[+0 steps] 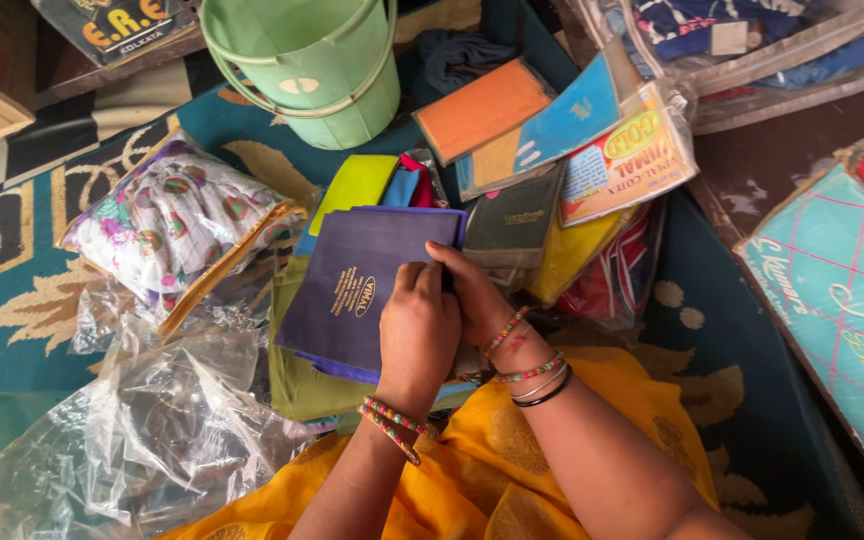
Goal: The person sits on the floor and folds multiple pieces of colored fabric by hand. They unfold, smooth, and refold each piece into neat stacks, handling green, blue, yellow, and patterned fabrics one at a time.
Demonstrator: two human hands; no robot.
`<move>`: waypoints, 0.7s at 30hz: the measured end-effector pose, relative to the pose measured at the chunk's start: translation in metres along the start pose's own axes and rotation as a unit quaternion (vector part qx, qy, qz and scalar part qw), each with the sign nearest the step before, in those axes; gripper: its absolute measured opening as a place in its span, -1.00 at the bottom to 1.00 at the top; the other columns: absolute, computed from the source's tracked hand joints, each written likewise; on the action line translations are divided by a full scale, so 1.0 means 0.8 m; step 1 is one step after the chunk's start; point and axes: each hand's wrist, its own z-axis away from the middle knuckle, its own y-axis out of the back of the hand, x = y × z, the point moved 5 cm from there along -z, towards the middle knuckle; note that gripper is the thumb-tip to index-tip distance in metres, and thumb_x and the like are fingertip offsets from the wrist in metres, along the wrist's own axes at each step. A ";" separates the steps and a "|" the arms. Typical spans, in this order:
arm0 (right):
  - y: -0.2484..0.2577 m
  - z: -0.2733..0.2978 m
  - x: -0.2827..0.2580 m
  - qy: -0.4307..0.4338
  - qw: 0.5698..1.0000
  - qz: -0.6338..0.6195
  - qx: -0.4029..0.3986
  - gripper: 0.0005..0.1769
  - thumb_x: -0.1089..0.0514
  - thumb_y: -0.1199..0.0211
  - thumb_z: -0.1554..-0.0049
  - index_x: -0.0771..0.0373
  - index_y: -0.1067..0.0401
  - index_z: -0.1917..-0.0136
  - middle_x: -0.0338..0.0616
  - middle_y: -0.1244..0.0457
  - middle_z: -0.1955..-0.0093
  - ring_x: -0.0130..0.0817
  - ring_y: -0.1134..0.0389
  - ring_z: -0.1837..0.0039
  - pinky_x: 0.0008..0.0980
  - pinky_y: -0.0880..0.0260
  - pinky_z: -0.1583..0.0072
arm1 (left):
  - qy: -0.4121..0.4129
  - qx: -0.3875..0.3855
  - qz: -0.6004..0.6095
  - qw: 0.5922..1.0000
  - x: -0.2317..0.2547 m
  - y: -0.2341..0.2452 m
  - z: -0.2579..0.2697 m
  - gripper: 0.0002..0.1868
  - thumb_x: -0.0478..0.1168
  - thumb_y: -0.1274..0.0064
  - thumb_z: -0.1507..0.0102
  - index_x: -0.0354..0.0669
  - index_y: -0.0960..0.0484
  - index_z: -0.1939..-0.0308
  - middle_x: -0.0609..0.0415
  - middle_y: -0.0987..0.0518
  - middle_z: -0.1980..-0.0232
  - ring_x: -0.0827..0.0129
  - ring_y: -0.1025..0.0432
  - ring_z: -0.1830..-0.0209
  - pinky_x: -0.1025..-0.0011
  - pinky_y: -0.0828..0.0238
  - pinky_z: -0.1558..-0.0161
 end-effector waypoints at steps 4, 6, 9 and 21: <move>0.000 -0.003 0.001 -0.013 0.997 -0.042 -0.071 -0.59 -0.19 -0.23 -0.34 0.16 -0.42 0.14 -0.22 -0.29 0.22 -0.43 -0.32 0.13 -0.36 -0.35 0.07 | 0.000 -0.016 -0.019 1.000 0.009 -0.005 -0.004 -0.78 -0.36 0.03 -0.21 -0.34 -0.56 0.07 -0.19 -0.57 -0.03 -0.12 -0.54 0.17 0.10 -0.51 0.19; 0.008 -0.007 -0.001 0.028 1.000 0.001 0.007 -0.72 -0.10 -0.22 -0.31 0.14 -0.43 0.07 -0.26 -0.31 0.15 -0.44 -0.33 0.08 -0.36 -0.36 0.01 | -0.018 -0.002 -0.019 1.000 0.014 0.004 0.002 -0.72 -0.37 0.03 -0.20 -0.34 -0.56 0.02 -0.22 -0.56 -0.06 -0.11 -0.54 0.13 0.12 -0.53 0.16; 0.003 -0.005 0.002 0.038 0.999 0.013 0.035 -0.73 -0.05 -0.18 -0.28 0.18 -0.47 -0.02 -0.20 -0.36 0.07 -0.37 -0.37 0.03 -0.31 -0.40 -0.05 | -0.055 -0.006 0.015 0.998 0.017 0.024 0.019 -0.62 -0.33 -0.02 -0.17 -0.32 -0.59 -0.07 -0.23 -0.56 -0.08 -0.11 -0.53 0.08 0.12 -0.51 0.13; -0.097 0.027 -0.010 -0.026 0.996 0.004 -0.085 -0.55 -0.01 -0.17 -0.25 0.38 -0.43 -0.25 0.01 -0.40 -0.15 -0.16 -0.45 -0.14 -0.15 -0.42 -0.27 | 0.169 0.036 0.287 0.942 -0.149 0.121 0.034 -0.52 -0.07 -0.15 -0.35 -0.26 -0.51 -0.27 -0.07 -0.62 -0.17 0.28 -0.49 -0.11 0.27 -0.38 -0.17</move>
